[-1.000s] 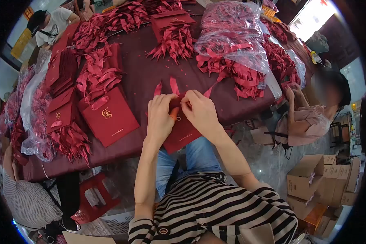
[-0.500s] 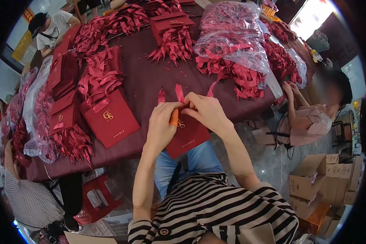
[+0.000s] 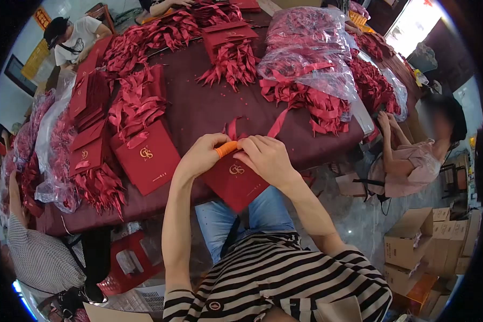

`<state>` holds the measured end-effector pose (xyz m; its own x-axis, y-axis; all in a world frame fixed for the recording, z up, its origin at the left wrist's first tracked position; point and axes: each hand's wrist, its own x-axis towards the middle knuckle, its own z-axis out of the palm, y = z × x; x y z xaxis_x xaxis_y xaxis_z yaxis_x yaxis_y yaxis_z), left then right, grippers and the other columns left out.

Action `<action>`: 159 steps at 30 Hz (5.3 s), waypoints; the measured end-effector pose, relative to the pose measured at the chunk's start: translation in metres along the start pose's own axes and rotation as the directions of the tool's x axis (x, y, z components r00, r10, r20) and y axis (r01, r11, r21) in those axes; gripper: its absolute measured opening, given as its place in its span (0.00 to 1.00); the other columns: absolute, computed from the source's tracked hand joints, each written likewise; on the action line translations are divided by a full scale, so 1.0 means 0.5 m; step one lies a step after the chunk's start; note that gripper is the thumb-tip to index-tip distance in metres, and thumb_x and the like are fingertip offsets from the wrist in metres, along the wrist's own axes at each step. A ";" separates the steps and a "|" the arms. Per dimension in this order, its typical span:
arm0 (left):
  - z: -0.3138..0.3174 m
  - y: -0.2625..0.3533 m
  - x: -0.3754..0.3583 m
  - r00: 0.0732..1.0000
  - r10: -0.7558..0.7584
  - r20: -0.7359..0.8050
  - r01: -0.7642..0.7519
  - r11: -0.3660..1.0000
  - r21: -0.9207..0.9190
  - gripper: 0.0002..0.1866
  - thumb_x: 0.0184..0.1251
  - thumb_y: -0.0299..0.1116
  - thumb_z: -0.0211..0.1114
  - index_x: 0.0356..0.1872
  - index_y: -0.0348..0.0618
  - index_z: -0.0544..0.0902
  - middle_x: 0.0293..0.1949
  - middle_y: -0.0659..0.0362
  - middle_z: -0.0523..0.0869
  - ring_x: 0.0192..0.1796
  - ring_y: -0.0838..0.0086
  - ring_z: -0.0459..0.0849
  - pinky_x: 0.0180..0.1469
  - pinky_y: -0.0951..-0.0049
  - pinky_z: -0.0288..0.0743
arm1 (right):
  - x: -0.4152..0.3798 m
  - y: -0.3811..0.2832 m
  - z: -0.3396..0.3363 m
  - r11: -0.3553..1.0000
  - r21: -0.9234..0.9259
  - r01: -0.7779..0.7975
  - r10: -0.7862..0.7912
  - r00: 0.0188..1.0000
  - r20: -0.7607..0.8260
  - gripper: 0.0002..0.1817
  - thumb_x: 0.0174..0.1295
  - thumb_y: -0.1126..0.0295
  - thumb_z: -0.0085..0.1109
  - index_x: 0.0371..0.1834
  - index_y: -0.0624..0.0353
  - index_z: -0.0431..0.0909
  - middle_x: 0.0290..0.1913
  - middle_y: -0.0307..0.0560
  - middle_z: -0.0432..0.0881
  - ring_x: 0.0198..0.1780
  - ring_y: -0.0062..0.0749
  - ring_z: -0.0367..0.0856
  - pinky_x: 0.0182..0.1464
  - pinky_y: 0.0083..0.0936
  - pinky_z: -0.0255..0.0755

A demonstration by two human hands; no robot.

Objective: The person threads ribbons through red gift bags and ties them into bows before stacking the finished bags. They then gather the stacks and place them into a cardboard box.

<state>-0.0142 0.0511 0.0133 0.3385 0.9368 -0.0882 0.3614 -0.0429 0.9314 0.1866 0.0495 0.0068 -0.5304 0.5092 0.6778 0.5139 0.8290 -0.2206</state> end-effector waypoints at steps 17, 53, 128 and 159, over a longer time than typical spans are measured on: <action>-0.002 -0.026 0.023 0.784 0.125 -0.608 -0.031 0.986 0.163 0.05 0.70 0.26 0.61 0.40 0.33 0.79 0.30 0.48 0.81 0.30 0.72 0.76 0.35 0.71 0.70 | -0.028 0.051 0.041 0.985 0.030 -0.168 0.162 0.975 0.151 0.36 0.56 0.62 0.69 0.69 0.51 0.69 0.61 0.47 0.74 0.59 0.45 0.71 0.63 0.42 0.63; 0.066 -0.061 0.059 0.604 0.329 -0.726 0.099 0.873 0.478 0.06 0.76 0.32 0.55 0.43 0.41 0.75 0.39 0.47 0.83 0.40 0.44 0.82 0.38 0.51 0.75 | -0.032 0.135 -0.044 0.892 -0.369 -0.260 0.250 0.965 -0.077 0.23 0.54 0.78 0.54 0.56 0.55 0.79 0.60 0.44 0.76 0.56 0.42 0.73 0.53 0.37 0.74; 0.069 -0.038 -0.093 0.880 0.014 -0.474 0.069 0.985 0.156 0.23 0.51 0.29 0.78 0.51 0.44 0.83 0.45 0.57 0.81 0.55 0.63 0.73 0.61 0.65 0.65 | -0.014 -0.040 0.043 0.941 0.173 -0.291 0.297 0.955 -0.009 0.05 0.55 0.74 0.63 0.30 0.58 0.75 0.29 0.46 0.75 0.33 0.43 0.79 0.32 0.36 0.75; 0.094 -0.048 -0.093 0.776 0.259 -0.576 -0.084 0.946 0.312 0.19 0.50 0.27 0.76 0.46 0.41 0.86 0.40 0.57 0.85 0.52 0.65 0.78 0.61 0.65 0.62 | 0.014 -0.069 0.052 0.975 -0.133 -0.176 0.194 0.972 0.134 0.05 0.58 0.71 0.61 0.30 0.57 0.74 0.32 0.45 0.73 0.36 0.40 0.78 0.33 0.36 0.74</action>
<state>0.0022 -0.0077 -0.0217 -0.1442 0.9154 0.3759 0.5841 -0.2279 0.7790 0.1476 0.0306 0.0009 -0.5060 0.6866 0.5220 0.6842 0.6881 -0.2418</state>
